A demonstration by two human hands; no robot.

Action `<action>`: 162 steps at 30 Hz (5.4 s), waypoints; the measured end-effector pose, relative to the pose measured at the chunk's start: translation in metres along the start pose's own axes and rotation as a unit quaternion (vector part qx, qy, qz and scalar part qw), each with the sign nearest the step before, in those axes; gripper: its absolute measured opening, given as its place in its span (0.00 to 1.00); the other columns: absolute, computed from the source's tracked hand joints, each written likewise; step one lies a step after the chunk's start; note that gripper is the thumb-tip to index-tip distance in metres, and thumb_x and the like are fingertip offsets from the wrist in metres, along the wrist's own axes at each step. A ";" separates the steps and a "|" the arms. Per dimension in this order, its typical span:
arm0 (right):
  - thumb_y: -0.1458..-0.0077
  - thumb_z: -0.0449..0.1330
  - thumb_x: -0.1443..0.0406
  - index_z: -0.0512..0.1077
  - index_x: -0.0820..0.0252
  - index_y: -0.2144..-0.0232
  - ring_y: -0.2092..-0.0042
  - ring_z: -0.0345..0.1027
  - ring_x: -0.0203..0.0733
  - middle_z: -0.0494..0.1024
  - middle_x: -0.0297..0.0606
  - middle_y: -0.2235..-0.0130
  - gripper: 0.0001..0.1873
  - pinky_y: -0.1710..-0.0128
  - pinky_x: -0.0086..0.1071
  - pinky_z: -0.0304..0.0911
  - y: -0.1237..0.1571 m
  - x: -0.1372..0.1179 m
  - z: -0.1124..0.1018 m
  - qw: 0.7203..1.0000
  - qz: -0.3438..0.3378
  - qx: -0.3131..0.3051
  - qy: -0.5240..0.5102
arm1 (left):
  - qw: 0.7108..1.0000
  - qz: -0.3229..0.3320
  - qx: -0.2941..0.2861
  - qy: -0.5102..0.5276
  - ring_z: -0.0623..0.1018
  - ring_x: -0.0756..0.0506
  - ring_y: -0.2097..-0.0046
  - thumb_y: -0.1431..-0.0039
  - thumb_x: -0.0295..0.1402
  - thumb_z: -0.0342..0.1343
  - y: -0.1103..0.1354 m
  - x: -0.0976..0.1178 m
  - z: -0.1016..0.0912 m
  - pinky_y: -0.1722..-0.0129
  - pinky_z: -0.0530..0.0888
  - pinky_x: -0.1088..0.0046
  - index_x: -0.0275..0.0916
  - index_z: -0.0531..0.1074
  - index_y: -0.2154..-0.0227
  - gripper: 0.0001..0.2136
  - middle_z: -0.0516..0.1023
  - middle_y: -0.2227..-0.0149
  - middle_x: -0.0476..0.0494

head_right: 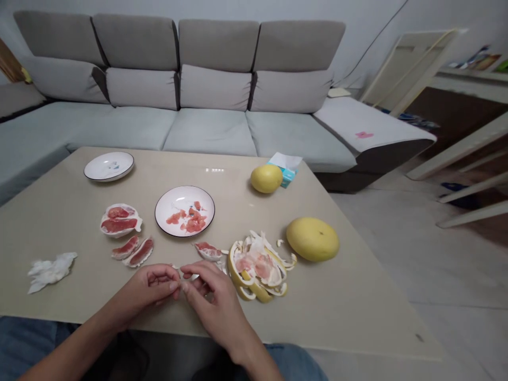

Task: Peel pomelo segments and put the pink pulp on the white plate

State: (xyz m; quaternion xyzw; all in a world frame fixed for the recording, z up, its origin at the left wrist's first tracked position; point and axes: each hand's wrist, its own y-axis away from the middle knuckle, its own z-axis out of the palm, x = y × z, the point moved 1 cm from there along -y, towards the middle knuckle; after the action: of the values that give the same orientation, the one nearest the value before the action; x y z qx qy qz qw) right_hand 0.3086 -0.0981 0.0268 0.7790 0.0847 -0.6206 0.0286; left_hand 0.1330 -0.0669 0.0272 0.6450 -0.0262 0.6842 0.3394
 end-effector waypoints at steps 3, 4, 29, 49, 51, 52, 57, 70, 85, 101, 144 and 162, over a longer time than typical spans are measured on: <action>0.42 0.59 0.66 0.76 0.57 0.67 0.68 0.67 0.37 0.75 0.36 0.69 0.06 0.68 0.29 0.61 0.000 -0.003 -0.001 0.995 -0.058 0.011 0.081 | 0.999 0.023 0.013 -0.031 0.68 0.51 0.72 0.47 0.36 0.62 -0.002 0.001 0.002 0.72 0.62 0.77 0.35 0.74 0.73 0.09 0.74 0.75 0.49; 0.43 0.58 0.67 0.76 0.57 0.69 0.69 0.67 0.36 0.74 0.35 0.71 0.06 0.69 0.29 0.61 0.000 -0.003 -0.001 0.993 -0.066 0.014 0.094 | 0.999 0.032 0.014 -0.037 0.70 0.50 0.70 0.48 0.36 0.62 -0.002 0.001 0.002 0.69 0.64 0.76 0.35 0.74 0.73 0.08 0.75 0.74 0.49; 0.46 0.59 0.57 0.69 0.60 0.74 0.77 0.61 0.33 0.71 0.31 0.78 0.13 0.75 0.27 0.57 -0.003 0.002 0.006 0.981 0.129 -0.060 -0.134 | 0.999 -0.009 -0.030 0.004 0.60 0.54 0.78 0.48 0.36 0.61 0.001 0.001 0.000 0.78 0.54 0.76 0.34 0.75 0.73 0.09 0.75 0.76 0.47; 0.47 0.54 0.63 0.72 0.60 0.68 0.65 0.69 0.48 0.75 0.44 0.67 0.09 0.65 0.38 0.61 -0.008 0.036 -0.095 0.846 -0.004 0.247 0.472 | 0.997 0.033 0.037 0.057 0.61 0.56 0.78 0.43 0.36 0.57 -0.014 0.014 -0.020 0.81 0.53 0.80 0.37 0.72 0.64 0.08 0.73 0.72 0.49; 0.44 0.53 0.63 0.71 0.60 0.59 0.70 0.68 0.45 0.76 0.38 0.73 0.13 0.69 0.35 0.59 -0.008 0.035 -0.092 0.848 0.020 0.246 0.468 | 0.997 0.044 0.037 0.048 0.62 0.56 0.79 0.43 0.36 0.57 -0.021 0.024 -0.026 0.81 0.55 0.80 0.37 0.72 0.67 0.07 0.72 0.73 0.50; 0.43 0.52 0.61 0.72 0.59 0.58 0.73 0.68 0.44 0.75 0.36 0.76 0.14 0.71 0.34 0.57 -0.007 0.035 -0.091 0.848 0.033 0.245 0.469 | 0.997 0.050 0.043 0.038 0.64 0.55 0.77 0.44 0.36 0.58 -0.026 0.029 -0.030 0.80 0.56 0.80 0.36 0.72 0.68 0.08 0.72 0.73 0.49; 0.44 0.51 0.65 0.74 0.59 0.58 0.66 0.71 0.47 0.80 0.43 0.65 0.15 0.66 0.36 0.58 -0.008 0.034 -0.090 0.828 -0.005 0.234 0.509 | 0.992 0.076 0.096 -0.013 0.71 0.51 0.72 0.49 0.41 0.61 -0.069 0.056 -0.044 0.74 0.65 0.77 0.35 0.73 0.68 0.13 0.75 0.69 0.44; 0.45 0.52 0.68 0.74 0.61 0.61 0.63 0.69 0.47 0.78 0.44 0.64 0.13 0.63 0.36 0.59 -0.007 0.034 -0.093 0.833 -0.025 0.252 0.492 | 0.978 0.122 0.145 -0.090 0.78 0.41 0.51 0.43 0.41 0.52 -0.116 0.064 -0.058 0.53 0.71 0.67 0.37 0.74 0.62 0.14 0.79 0.54 0.35; 0.46 0.56 0.64 0.72 0.59 0.70 0.64 0.68 0.47 0.76 0.41 0.66 0.06 0.63 0.37 0.60 -0.008 0.032 -0.091 0.824 -0.039 0.265 0.500 | 0.910 0.156 0.106 -0.370 0.75 0.43 0.65 0.47 0.39 0.57 -0.029 0.030 -0.051 0.64 0.70 0.69 0.41 0.77 0.62 0.12 0.79 0.62 0.43; 0.41 0.55 0.66 0.75 0.57 0.56 0.58 0.73 0.45 0.80 0.42 0.60 0.12 0.56 0.38 0.68 -0.009 0.026 -0.026 0.960 -0.118 0.067 0.247 | 0.939 0.089 0.174 -0.281 0.78 0.43 0.63 0.48 0.34 0.57 0.019 -0.028 -0.042 0.62 0.72 0.71 0.40 0.75 0.60 0.12 0.81 0.61 0.45; 0.39 0.54 0.68 0.75 0.58 0.60 0.63 0.72 0.42 0.78 0.42 0.64 0.10 0.65 0.32 0.69 0.022 -0.004 0.028 0.916 -0.250 0.045 0.311 | 0.954 0.112 0.268 0.077 0.81 0.41 0.55 0.60 0.33 0.70 0.038 -0.043 0.004 0.55 0.79 0.69 0.39 0.70 0.55 0.26 0.82 0.56 0.43; 0.43 0.56 0.70 0.75 0.56 0.65 0.65 0.73 0.38 0.78 0.38 0.65 0.08 0.65 0.29 0.69 0.019 -0.002 0.027 0.963 -0.173 0.078 0.194 | 0.942 0.123 0.307 0.056 0.81 0.40 0.56 0.59 0.33 0.69 0.039 -0.054 0.019 0.55 0.78 0.68 0.39 0.70 0.57 0.24 0.81 0.57 0.43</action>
State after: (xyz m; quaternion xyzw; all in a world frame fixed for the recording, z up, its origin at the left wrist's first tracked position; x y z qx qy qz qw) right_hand 0.2859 -0.1213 0.0214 0.8579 0.1730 -0.4577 -0.1568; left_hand 0.1265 -0.1293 -0.0026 0.6702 0.1248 0.7306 0.0390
